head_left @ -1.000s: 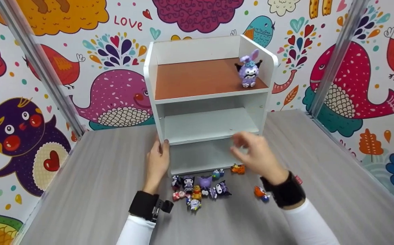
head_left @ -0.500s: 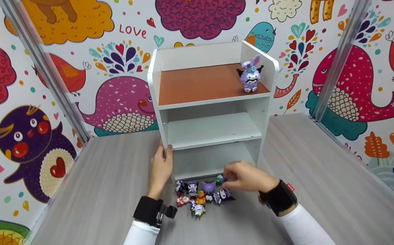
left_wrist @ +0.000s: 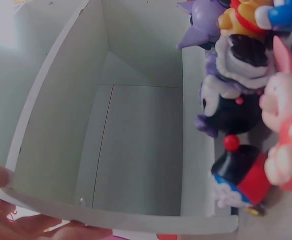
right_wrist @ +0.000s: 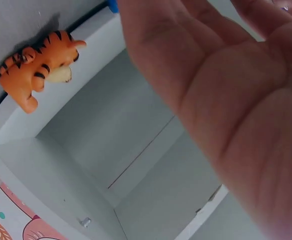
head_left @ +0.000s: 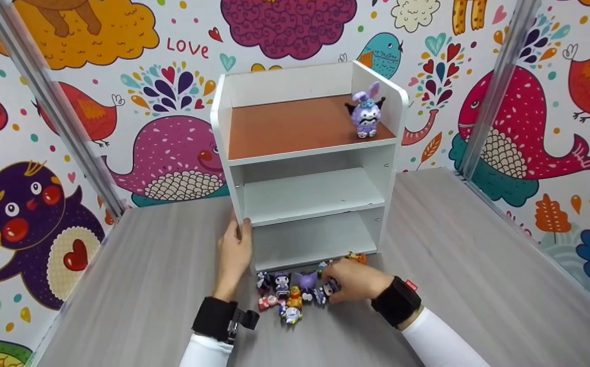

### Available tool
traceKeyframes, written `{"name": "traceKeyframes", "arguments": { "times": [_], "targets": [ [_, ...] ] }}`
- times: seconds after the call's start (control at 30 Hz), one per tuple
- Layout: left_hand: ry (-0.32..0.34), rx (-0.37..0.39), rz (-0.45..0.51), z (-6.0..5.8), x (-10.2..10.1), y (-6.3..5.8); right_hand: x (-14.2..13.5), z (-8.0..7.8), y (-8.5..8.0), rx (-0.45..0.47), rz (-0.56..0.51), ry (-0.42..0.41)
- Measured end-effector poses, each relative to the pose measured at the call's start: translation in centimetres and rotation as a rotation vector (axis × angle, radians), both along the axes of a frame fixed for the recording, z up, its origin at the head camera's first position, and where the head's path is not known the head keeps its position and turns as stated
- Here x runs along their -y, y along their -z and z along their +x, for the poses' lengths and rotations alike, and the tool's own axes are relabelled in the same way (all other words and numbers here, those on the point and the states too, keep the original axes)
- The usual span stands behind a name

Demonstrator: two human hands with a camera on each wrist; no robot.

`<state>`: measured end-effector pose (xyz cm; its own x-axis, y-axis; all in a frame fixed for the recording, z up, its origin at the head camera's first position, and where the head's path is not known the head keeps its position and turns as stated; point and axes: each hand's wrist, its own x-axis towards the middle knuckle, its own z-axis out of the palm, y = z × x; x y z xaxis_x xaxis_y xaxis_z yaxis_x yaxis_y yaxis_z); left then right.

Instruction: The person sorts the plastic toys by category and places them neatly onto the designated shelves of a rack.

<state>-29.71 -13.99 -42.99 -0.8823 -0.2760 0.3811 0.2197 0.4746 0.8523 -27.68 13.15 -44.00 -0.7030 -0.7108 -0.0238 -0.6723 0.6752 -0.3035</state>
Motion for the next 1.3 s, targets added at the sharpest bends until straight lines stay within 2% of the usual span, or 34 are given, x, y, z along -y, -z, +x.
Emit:
{"name": "traceKeyframes", "arguments": {
  "times": [0.33,0.57,0.73,1.17,1.3],
  "targets": [
    [-0.015,-0.022,-0.032,0.1,0.0,0.1,0.5,0.2,0.4,0.013,0.023,0.019],
    [-0.032,-0.003,-0.025,0.5,0.2,0.1,1.2,0.4,0.7,0.042,0.070,-0.045],
    [-0.011,-0.008,-0.030,0.3,0.0,-0.1,0.7,0.4,0.4,0.037,0.094,-0.072],
    [-0.001,0.023,-0.001,0.2,-0.2,-0.2,-0.6,-0.4,-0.6,0.066,-0.067,-0.175],
    [-0.010,0.015,-0.007,0.3,-0.2,-0.1,-0.6,-0.5,-0.7,0.024,-0.109,-0.190]
  ]
}}
